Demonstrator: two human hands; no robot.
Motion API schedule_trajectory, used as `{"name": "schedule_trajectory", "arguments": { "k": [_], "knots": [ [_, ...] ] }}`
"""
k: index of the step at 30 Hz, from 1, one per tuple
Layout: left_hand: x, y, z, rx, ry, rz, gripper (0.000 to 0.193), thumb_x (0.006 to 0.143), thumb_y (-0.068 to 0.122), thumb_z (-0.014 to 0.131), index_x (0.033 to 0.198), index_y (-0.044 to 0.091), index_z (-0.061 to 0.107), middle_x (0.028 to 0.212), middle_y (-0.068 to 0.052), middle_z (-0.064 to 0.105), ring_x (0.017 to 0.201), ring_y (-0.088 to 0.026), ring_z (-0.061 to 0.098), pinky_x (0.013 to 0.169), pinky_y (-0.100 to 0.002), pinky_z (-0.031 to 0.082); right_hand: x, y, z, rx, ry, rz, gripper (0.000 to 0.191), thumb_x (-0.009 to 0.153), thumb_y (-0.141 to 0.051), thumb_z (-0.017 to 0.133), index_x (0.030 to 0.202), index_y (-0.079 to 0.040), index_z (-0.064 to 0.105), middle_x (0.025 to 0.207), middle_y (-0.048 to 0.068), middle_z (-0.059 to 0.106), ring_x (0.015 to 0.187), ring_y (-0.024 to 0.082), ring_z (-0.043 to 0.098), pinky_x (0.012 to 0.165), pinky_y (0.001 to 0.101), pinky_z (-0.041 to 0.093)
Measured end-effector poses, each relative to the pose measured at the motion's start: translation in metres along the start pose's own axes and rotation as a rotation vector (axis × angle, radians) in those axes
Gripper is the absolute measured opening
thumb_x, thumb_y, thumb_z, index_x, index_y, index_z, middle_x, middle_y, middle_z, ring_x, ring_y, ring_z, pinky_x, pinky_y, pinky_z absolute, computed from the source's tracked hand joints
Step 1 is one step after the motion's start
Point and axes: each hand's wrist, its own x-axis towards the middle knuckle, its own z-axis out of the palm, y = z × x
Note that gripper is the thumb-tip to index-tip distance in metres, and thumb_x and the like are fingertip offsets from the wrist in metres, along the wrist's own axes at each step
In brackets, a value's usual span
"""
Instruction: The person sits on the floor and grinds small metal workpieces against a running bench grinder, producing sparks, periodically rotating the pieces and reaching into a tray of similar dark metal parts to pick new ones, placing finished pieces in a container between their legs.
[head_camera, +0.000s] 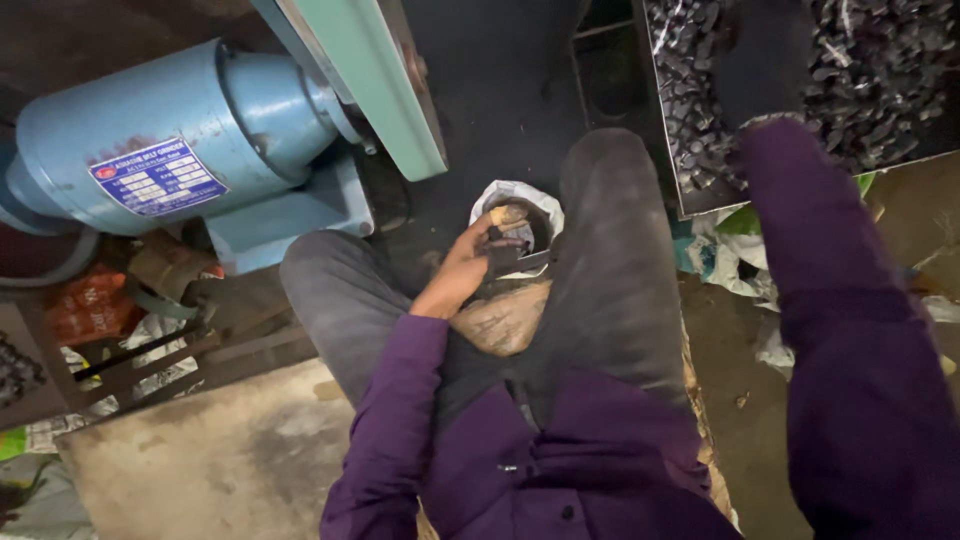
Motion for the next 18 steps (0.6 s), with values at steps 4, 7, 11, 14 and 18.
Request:
{"name": "schedule_trajectory", "arguments": {
  "k": [4,7,11,14,18],
  "knots": [
    [0.004,-0.004,-0.003,0.041,0.065,-0.005,0.05,0.095,-0.002,0.062,0.144,0.002,0.056,0.131,-0.008,0.066,0.119,-0.018,0.063,0.101,-0.031,0.051,0.007,-0.015,-0.026,0.086,0.1,0.096,0.03,0.099,-0.014,0.06,0.127,-0.002,0.063,0.118,0.026,0.066,0.113,0.046,0.058,0.097,0.0549,0.043],
    [0.006,-0.002,-0.005,0.076,0.119,0.052,0.047,0.096,0.0,0.064,0.142,0.002,0.057,0.128,-0.009,0.066,0.115,-0.018,0.063,0.096,-0.031,0.052,0.01,-0.064,-0.063,0.509,0.163,0.042,0.029,0.095,-0.015,0.06,0.122,-0.004,0.065,0.11,0.019,0.07,0.103,0.038,0.066,0.09,0.0474,0.049],
    [0.007,-0.006,-0.011,-0.053,0.226,0.017,0.041,0.101,0.014,0.057,0.142,0.008,0.054,0.125,-0.008,0.067,0.104,-0.021,0.069,0.087,-0.034,0.058,-0.001,-0.181,-0.098,1.086,-0.579,-0.183,0.029,0.09,-0.016,0.06,0.116,-0.008,0.067,0.098,0.01,0.075,0.091,0.027,0.076,0.081,0.0373,0.058],
    [0.001,-0.016,-0.022,-0.06,0.368,-0.07,0.042,0.101,0.013,0.045,0.142,0.012,0.054,0.116,-0.006,0.07,0.091,-0.024,0.072,0.074,-0.039,0.063,-0.021,-0.275,-0.099,0.961,-0.588,-0.236,0.027,0.082,-0.015,0.074,0.108,-0.007,0.071,0.09,0.015,0.074,0.081,0.031,0.072,0.073,0.0399,0.054],
    [-0.014,-0.028,-0.042,-0.107,0.584,-0.004,0.029,0.11,0.02,0.055,0.133,0.002,0.059,0.105,-0.01,0.07,0.087,-0.024,0.069,0.073,-0.037,0.062,-0.051,-0.31,-0.081,1.166,-0.384,0.001,0.028,0.089,-0.008,0.067,0.117,-0.004,0.066,0.093,0.014,0.073,0.085,0.026,0.072,0.075,0.0359,0.055]
  ]
}}
